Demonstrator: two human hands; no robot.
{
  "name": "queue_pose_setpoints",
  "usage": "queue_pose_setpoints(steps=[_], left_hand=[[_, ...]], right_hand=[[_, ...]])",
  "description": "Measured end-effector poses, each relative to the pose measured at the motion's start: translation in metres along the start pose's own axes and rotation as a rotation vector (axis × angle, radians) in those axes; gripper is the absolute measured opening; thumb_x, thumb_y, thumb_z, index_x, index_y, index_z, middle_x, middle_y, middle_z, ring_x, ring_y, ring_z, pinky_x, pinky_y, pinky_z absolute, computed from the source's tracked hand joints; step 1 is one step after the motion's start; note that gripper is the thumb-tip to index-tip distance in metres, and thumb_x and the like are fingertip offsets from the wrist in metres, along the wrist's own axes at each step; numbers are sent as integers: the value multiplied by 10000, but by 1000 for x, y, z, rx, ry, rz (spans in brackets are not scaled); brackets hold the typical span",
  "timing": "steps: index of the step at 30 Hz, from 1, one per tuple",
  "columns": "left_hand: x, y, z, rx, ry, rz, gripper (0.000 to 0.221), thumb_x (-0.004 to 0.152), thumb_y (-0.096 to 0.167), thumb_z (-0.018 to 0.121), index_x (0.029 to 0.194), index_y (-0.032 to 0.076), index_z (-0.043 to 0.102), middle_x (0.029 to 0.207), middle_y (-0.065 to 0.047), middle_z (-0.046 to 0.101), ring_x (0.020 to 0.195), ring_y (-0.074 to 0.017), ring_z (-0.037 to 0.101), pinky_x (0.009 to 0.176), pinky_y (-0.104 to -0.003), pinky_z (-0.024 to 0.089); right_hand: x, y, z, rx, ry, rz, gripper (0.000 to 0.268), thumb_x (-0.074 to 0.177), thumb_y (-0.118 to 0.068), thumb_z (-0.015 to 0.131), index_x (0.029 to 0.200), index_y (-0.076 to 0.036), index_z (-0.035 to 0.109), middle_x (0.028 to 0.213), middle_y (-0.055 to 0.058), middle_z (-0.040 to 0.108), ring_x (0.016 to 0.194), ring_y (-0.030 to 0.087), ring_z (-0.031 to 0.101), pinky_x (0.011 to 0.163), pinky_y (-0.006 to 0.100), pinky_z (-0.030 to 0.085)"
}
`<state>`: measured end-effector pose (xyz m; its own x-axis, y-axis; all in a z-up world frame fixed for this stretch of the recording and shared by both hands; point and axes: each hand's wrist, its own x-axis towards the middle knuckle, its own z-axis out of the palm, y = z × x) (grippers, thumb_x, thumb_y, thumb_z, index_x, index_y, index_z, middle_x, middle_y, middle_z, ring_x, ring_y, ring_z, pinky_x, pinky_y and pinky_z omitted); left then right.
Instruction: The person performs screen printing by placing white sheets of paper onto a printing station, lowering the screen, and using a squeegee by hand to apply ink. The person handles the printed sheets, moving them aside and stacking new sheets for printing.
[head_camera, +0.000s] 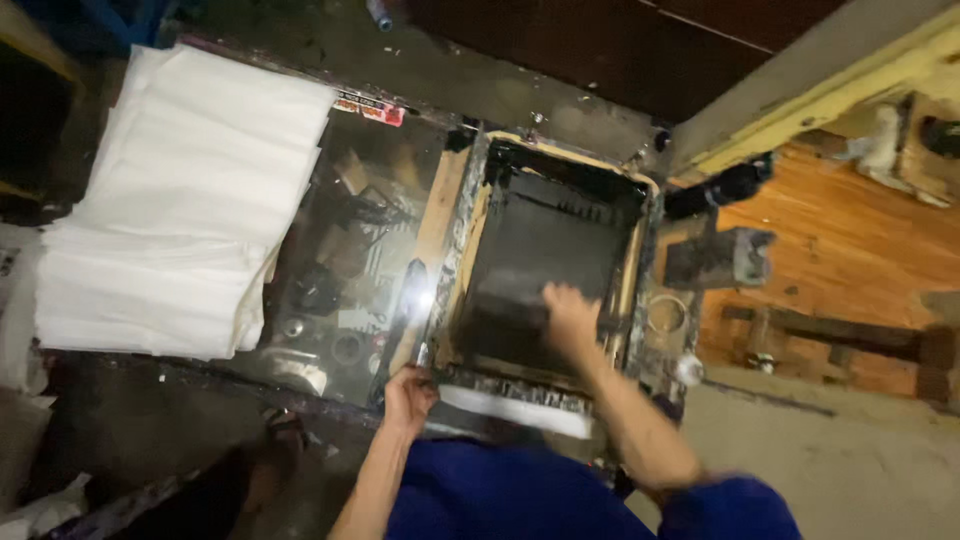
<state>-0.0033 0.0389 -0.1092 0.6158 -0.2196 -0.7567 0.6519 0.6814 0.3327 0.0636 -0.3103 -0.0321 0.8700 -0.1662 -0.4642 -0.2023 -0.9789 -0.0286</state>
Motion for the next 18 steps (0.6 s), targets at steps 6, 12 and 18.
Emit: queue_pose_setpoints(steps=[6, 12, 18], left_hand=[[-29, 6, 25, 123, -181, 185, 218, 852, 184, 680, 1050, 122, 746, 943, -54, 777, 778, -217, 689, 603, -346, 459], [-60, 52, 117, 550, -679, 764, 814, 949, -12, 802, 1568, 133, 294, 1016, -61, 583, 946, -162, 647, 899, -297, 529], [55, 8, 10, 1828, -427, 742, 480, 682, 505, 1005, 1118, 369, 855, 1146, 9, 627, 1092, -217, 721, 979, -479, 499]], right_hand=[[-160, -24, -34, -78, 395, -28, 615, 877, -528, 729, 1436, -299, 613, 1256, 2, 685, 1173, 284, 637, 913, 584, 471], [-165, 11, -186, 17, 1107, -209, 510, 961, -291, 669, 1457, -185, 719, 1238, 95, 729, 1204, 348, 656, 981, 537, 387], [-121, 45, -291, 12, 1175, -179, 677, 920, -280, 840, 1576, -251, 675, 1129, 71, 672, 1031, 277, 584, 851, 419, 323]])
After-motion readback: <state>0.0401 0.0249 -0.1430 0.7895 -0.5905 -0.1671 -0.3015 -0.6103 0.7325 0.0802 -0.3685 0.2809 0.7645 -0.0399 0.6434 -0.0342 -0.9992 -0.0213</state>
